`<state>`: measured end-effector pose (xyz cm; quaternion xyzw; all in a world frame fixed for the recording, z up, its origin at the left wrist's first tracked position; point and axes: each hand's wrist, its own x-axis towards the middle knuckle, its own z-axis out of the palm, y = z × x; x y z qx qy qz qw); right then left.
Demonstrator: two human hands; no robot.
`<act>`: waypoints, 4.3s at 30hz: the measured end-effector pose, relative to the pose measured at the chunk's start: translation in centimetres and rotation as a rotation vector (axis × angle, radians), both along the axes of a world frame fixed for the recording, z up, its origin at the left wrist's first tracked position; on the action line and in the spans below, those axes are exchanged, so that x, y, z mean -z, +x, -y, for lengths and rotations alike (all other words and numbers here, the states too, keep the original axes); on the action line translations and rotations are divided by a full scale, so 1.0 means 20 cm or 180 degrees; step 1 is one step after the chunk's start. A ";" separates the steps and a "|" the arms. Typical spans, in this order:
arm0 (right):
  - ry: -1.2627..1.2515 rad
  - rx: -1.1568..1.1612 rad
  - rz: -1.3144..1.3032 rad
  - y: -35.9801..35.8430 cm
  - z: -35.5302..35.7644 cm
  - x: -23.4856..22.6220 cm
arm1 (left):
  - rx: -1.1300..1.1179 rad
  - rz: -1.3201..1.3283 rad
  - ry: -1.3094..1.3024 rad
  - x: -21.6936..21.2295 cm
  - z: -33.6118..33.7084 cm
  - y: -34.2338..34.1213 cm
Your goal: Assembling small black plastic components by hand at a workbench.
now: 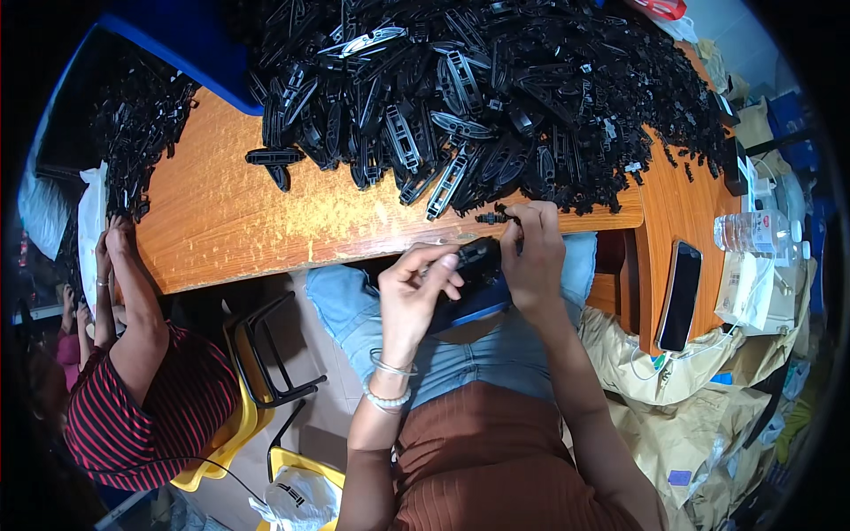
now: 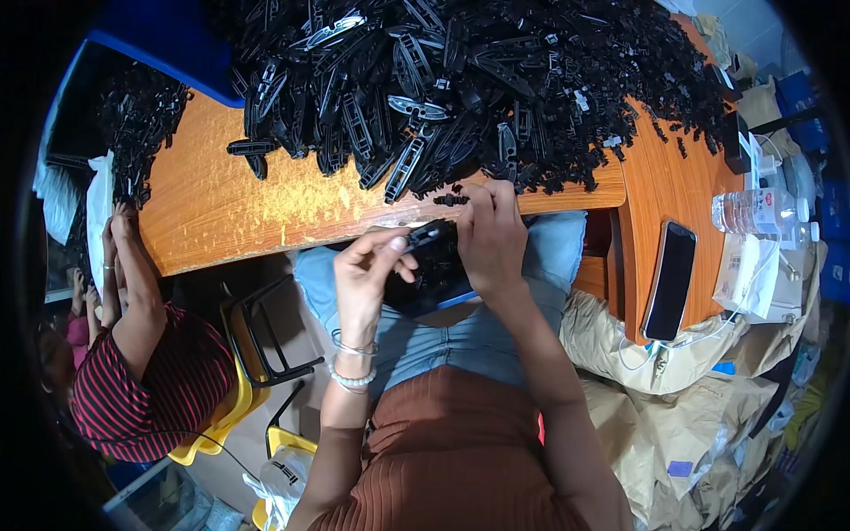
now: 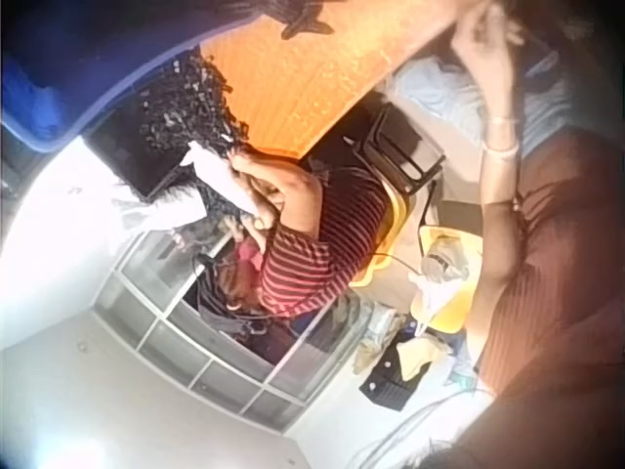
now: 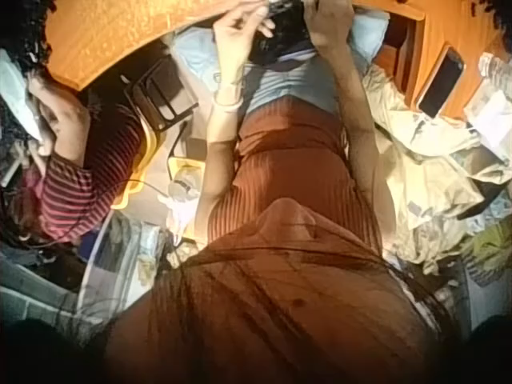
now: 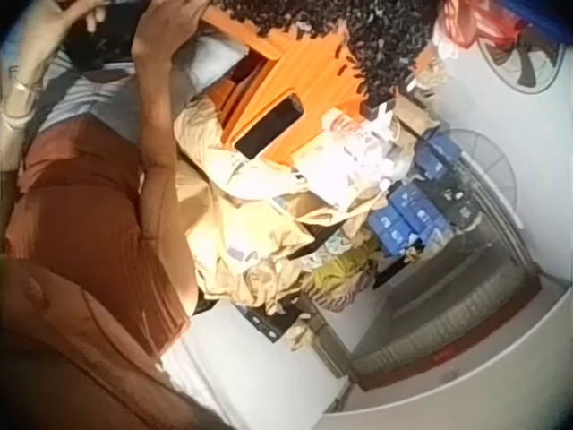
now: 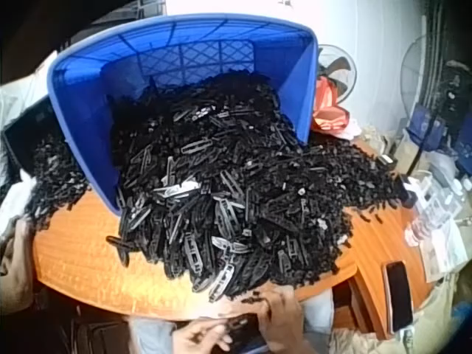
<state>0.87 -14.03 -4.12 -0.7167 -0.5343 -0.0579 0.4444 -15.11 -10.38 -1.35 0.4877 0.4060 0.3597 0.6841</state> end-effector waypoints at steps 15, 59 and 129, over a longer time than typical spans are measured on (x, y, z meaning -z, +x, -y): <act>0.0255 -0.0537 -0.1399 0.02 0.11 -0.07 | -0.0034 0.0154 0.0086 0.03 -0.01 0.03; -0.1428 -0.1406 -0.2857 -0.01 0.24 -0.19 | 0.1453 -0.0683 0.1014 -0.09 -0.05 -0.10; -0.0334 -0.0390 0.0120 -0.08 -0.07 -0.04 | 0.0213 -0.2329 0.3280 -0.04 -0.30 0.26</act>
